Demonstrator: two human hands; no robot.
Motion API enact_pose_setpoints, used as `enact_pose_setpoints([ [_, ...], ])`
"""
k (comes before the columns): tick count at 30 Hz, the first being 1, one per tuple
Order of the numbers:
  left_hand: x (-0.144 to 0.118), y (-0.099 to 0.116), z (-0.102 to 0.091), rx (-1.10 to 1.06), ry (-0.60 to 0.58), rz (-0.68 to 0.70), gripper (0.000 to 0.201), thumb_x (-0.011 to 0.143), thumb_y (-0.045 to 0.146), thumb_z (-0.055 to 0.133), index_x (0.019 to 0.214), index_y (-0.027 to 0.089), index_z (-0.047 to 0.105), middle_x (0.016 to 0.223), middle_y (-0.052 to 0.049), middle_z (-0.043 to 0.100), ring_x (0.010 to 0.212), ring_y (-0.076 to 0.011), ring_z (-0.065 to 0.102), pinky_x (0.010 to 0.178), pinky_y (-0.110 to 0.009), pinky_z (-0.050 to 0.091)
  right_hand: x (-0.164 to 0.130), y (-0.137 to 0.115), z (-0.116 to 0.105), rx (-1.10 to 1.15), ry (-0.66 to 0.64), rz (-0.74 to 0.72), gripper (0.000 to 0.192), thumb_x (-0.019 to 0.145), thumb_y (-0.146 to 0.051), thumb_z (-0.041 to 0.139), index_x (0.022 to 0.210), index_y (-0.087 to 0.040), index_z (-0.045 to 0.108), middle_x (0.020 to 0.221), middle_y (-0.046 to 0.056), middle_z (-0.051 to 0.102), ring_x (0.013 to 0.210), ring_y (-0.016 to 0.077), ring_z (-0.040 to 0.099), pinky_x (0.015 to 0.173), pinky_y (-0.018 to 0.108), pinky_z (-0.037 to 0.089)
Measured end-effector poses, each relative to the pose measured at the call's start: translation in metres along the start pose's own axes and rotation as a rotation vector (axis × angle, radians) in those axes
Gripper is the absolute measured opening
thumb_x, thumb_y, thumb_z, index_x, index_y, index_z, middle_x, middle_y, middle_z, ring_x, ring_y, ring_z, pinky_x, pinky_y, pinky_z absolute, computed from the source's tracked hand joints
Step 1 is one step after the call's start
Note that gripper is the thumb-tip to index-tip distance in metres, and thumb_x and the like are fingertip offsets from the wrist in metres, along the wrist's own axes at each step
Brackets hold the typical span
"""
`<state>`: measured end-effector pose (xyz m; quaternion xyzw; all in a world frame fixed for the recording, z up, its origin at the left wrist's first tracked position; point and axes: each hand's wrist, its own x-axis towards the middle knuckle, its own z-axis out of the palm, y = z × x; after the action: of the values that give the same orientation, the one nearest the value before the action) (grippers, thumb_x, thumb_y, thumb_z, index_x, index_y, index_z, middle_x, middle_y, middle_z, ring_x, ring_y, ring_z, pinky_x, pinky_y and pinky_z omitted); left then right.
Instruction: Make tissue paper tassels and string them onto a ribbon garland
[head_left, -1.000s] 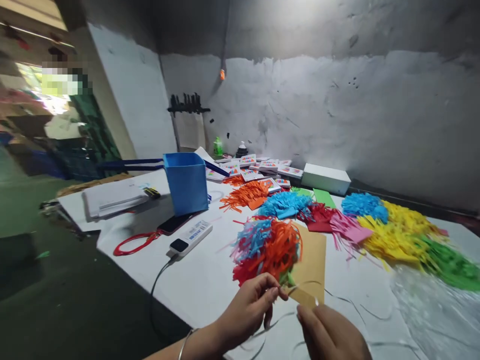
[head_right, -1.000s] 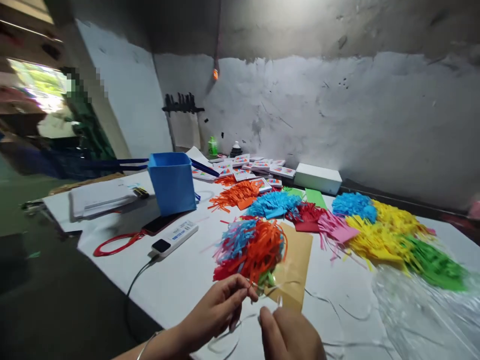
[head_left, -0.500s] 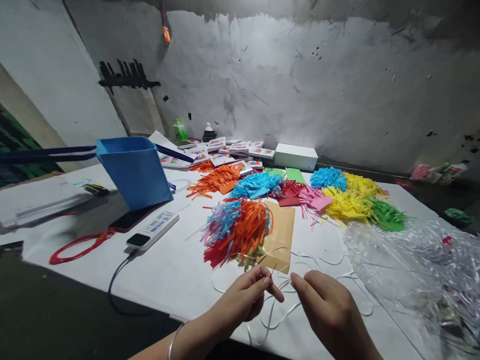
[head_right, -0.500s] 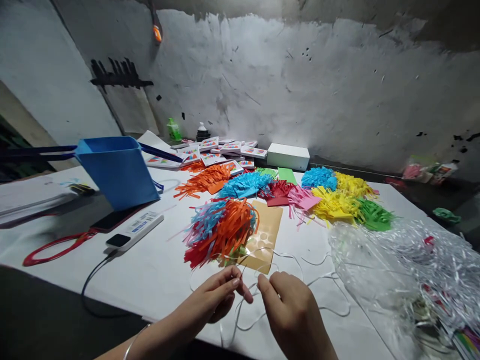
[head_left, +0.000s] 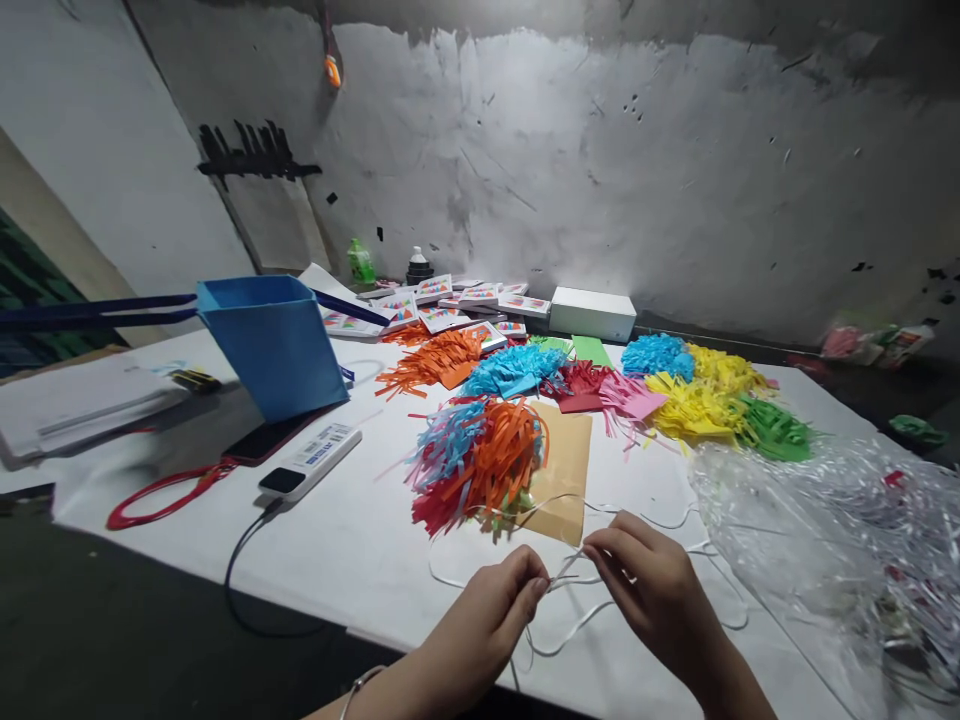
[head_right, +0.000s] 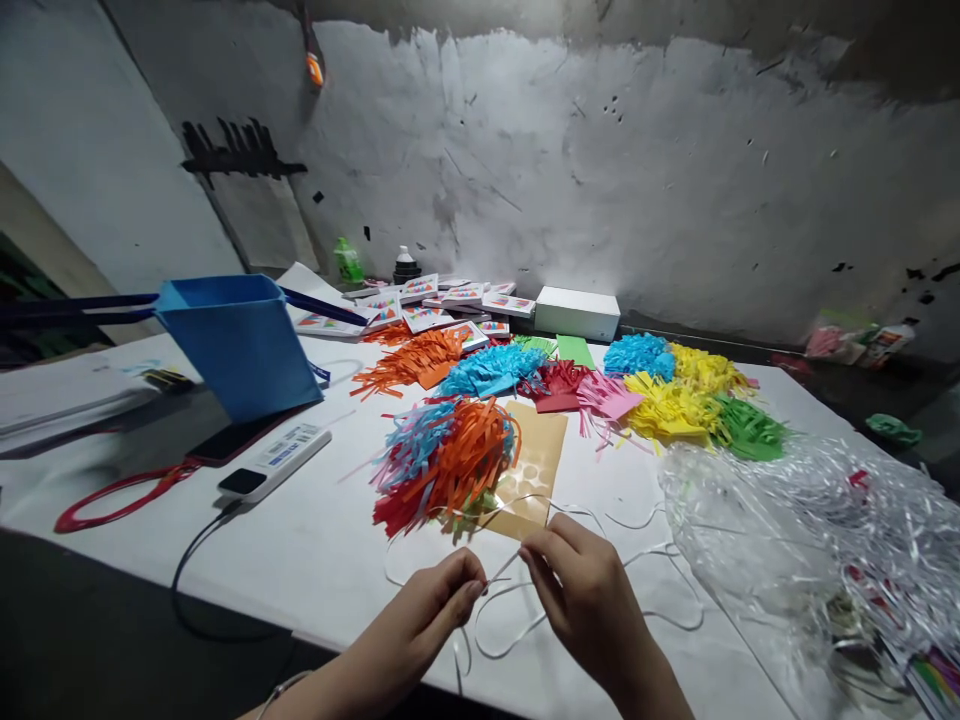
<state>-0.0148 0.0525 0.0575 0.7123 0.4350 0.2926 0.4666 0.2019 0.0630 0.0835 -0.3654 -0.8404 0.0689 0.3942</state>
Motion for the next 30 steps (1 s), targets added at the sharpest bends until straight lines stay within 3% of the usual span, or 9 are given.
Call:
enact_pose_setpoints([
  [5,-0.008,-0.002,0.0,0.005,0.018,0.027,0.026,0.101,0.039,0.039,0.085,0.021,0.051,0.073,0.0,0.054,0.067,-0.0164,0.046,0.065,-0.027,0.036,-0.012,-0.002,0.008,0.144,0.059,0.104,0.013,0.096,-0.015,0.053,0.091,-0.019,0.064,0.073,0.0,0.056,0.062,0.0107,0.054,0.055,0.02,0.042],
  [13,-0.01,-0.026,0.017,-0.154,0.199,0.195,0.032,0.101,0.048,0.041,0.09,0.022,0.055,0.067,0.001,0.048,0.06,-0.0151,0.043,0.058,-0.027,0.034,-0.039,0.0,0.057,0.574,0.145,0.547,0.03,0.09,-0.042,0.063,0.071,-0.019,0.064,0.065,-0.002,0.052,0.059,0.0109,0.048,0.054,0.022,0.038],
  [17,0.003,-0.028,0.029,-0.341,0.325,0.148,0.036,0.097,0.055,0.047,0.09,0.021,0.053,0.066,0.004,0.043,0.059,-0.0129,0.038,0.056,-0.025,0.032,-0.043,-0.003,0.091,0.847,0.148,0.713,0.04,0.084,-0.052,0.068,0.067,-0.017,0.06,0.056,-0.006,0.041,0.05,0.0071,0.034,0.047,0.021,0.027],
  [20,0.013,-0.022,0.03,-0.616,0.244,0.045,0.041,0.091,0.061,0.055,0.091,0.021,0.049,0.062,0.007,0.037,0.053,-0.0092,0.031,0.051,-0.022,0.025,-0.041,-0.004,0.105,0.887,0.128,0.739,0.044,0.084,-0.057,0.065,0.069,-0.016,0.061,0.051,-0.008,0.035,0.046,0.0063,0.03,0.044,0.02,0.024],
  [22,0.018,-0.017,0.025,-0.808,0.148,-0.028,0.044,0.086,0.061,0.063,0.088,0.022,0.044,0.057,0.011,0.034,0.048,-0.0062,0.023,0.047,-0.02,0.017,-0.04,-0.002,0.105,0.871,0.143,0.747,0.043,0.084,-0.056,0.065,0.07,-0.015,0.064,0.051,-0.008,0.037,0.045,0.0061,0.03,0.042,0.02,0.024],
  [24,0.021,-0.011,0.017,-0.905,0.109,-0.061,0.046,0.083,0.06,0.068,0.086,0.022,0.041,0.054,0.013,0.034,0.045,-0.0043,0.018,0.044,-0.019,0.013,-0.038,0.002,0.098,0.834,0.175,0.74,0.039,0.083,-0.053,0.068,0.075,-0.015,0.07,0.062,-0.003,0.049,0.047,0.0066,0.037,0.043,0.02,0.031],
  [26,0.023,-0.005,0.009,-0.866,0.108,-0.039,0.045,0.083,0.058,0.069,0.086,0.022,0.042,0.052,0.013,0.037,0.043,-0.0038,0.019,0.042,-0.018,0.013,-0.033,0.004,0.083,0.76,0.226,0.699,0.034,0.083,-0.05,0.07,0.092,-0.017,0.076,0.089,0.004,0.062,0.054,0.0074,0.048,0.049,0.022,0.041],
  [28,0.027,0.002,0.004,-0.761,0.098,0.006,0.043,0.086,0.058,0.066,0.086,0.021,0.045,0.052,0.011,0.042,0.041,-0.0037,0.024,0.041,-0.017,0.016,-0.023,0.003,0.065,0.644,0.274,0.593,0.034,0.086,-0.044,0.068,0.112,-0.022,0.073,0.109,0.007,0.061,0.061,0.0082,0.054,0.057,0.024,0.049],
  [30,0.031,0.009,0.001,-0.668,0.064,0.05,0.042,0.087,0.057,0.064,0.084,0.019,0.046,0.052,0.01,0.045,0.04,-0.0039,0.029,0.04,-0.017,0.02,-0.007,-0.001,0.049,0.545,0.293,0.446,0.028,0.09,-0.039,0.065,0.112,-0.023,0.074,0.102,0.006,0.063,0.067,0.0105,0.059,0.062,0.025,0.052],
])
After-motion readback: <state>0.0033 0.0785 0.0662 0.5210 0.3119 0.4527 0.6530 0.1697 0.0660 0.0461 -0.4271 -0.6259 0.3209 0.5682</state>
